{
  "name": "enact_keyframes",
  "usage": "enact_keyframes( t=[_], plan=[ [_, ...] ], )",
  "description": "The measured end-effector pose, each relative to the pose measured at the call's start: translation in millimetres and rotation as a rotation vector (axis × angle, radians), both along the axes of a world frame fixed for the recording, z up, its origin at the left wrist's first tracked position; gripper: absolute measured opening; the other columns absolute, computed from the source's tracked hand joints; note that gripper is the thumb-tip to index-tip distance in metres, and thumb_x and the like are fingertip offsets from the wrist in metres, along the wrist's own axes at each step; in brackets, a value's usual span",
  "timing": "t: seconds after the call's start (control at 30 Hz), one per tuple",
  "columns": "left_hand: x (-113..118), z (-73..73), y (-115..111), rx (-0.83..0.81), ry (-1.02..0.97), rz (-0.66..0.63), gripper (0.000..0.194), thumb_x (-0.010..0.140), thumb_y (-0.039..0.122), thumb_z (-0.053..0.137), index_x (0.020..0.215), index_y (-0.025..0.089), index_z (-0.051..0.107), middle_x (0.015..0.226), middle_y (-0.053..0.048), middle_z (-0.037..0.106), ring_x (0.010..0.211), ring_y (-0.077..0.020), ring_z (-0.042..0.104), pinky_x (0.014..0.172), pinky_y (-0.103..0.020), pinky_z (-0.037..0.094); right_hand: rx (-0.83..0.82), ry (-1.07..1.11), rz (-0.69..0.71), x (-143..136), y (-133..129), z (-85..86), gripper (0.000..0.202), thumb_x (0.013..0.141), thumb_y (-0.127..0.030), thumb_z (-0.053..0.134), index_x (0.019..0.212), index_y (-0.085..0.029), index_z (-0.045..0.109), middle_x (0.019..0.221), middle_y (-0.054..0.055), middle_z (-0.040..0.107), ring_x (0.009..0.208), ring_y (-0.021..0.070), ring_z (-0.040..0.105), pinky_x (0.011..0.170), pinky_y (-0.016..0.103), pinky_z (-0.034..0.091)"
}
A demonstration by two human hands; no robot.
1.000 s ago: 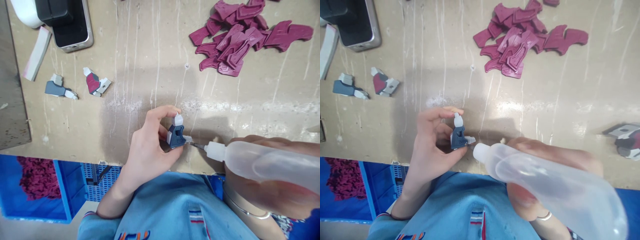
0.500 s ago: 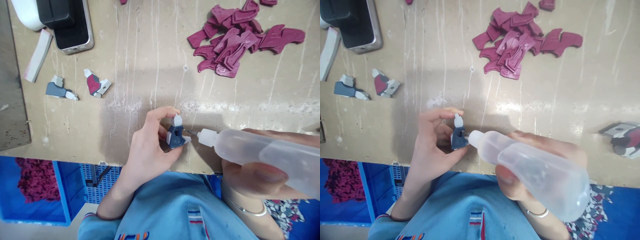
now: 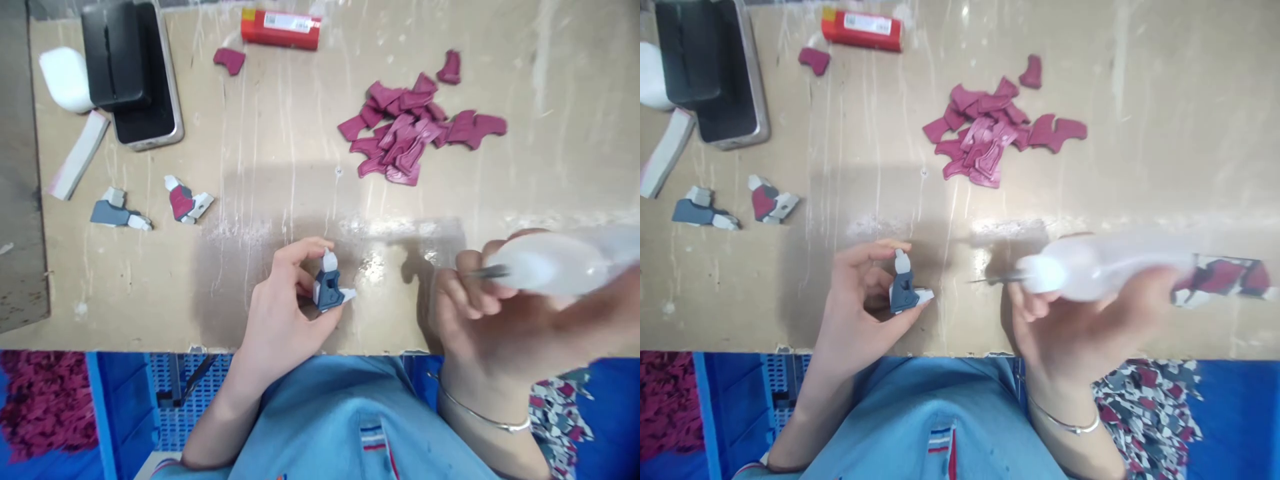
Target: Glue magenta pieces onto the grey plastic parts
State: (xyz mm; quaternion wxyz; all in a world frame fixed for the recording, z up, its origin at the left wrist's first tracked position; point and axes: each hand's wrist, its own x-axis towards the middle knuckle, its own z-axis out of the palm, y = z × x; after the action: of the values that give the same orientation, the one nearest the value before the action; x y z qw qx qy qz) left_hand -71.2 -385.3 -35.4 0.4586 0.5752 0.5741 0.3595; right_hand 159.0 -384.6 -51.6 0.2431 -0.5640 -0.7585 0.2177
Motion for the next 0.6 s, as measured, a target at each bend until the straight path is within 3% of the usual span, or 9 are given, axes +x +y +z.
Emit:
enact_keyframes(
  t=[0.13, 0.3, 0.47, 0.6],
  plan=[
    [-2, -3.5, -1, 0.020, 0.000, -0.004, 0.061, 0.084, 0.007, 0.080, 0.130, 0.037, 0.054, 0.141, 0.005, 0.074, 0.070, -0.0044, 0.069, 0.066, -0.018, 0.061, -0.033, 0.379, -0.150, 26, 24, 21.3, 0.049, 0.096, -0.071, 0.075, 0.107, -0.023, 0.081, 0.065, 0.003, 0.063, 0.058, 0.0191, 0.065, 0.043, 0.028, 0.052],
    [-4, -3.2, -3, 0.027, 0.020, -0.005, 0.059, 0.084, 0.005, 0.076, 0.130, 0.036, 0.054, 0.141, 0.002, 0.074, 0.069, -0.0050, 0.070, 0.067, -0.020, 0.061, -0.028, 0.455, -0.163, 29, 29, 31.6, 0.048, 0.097, -0.069, 0.074, 0.117, -0.026, 0.079, 0.081, 0.007, 0.071, 0.075, 0.0238, 0.073, 0.059, 0.034, 0.062],
    [-6, -6.1, -2, 0.028, 0.027, -0.011, 0.058, 0.085, 0.007, 0.075, 0.131, 0.038, 0.054, 0.140, 0.004, 0.075, 0.069, -0.0060, 0.070, 0.066, -0.021, 0.061, -0.064, 0.359, -0.170, 13, 35, 34.1, 0.046, 0.109, -0.065, 0.055, 0.129, -0.027, 0.073, 0.096, 0.009, 0.076, 0.081, 0.0241, 0.073, 0.064, 0.037, 0.062],
    [-6, -9.3, 0, 0.021, 0.021, -0.015, 0.054, 0.086, 0.010, 0.075, 0.129, 0.036, 0.054, 0.140, 0.004, 0.075, 0.068, -0.0070, 0.070, 0.066, -0.023, 0.062, 0.015, -0.021, -0.237, 2, 82, 34.6, 0.045, 0.107, -0.058, 0.060, 0.132, -0.021, 0.070, 0.115, 0.013, 0.078, 0.086, 0.0262, 0.074, 0.071, 0.040, 0.057]
  ],
)
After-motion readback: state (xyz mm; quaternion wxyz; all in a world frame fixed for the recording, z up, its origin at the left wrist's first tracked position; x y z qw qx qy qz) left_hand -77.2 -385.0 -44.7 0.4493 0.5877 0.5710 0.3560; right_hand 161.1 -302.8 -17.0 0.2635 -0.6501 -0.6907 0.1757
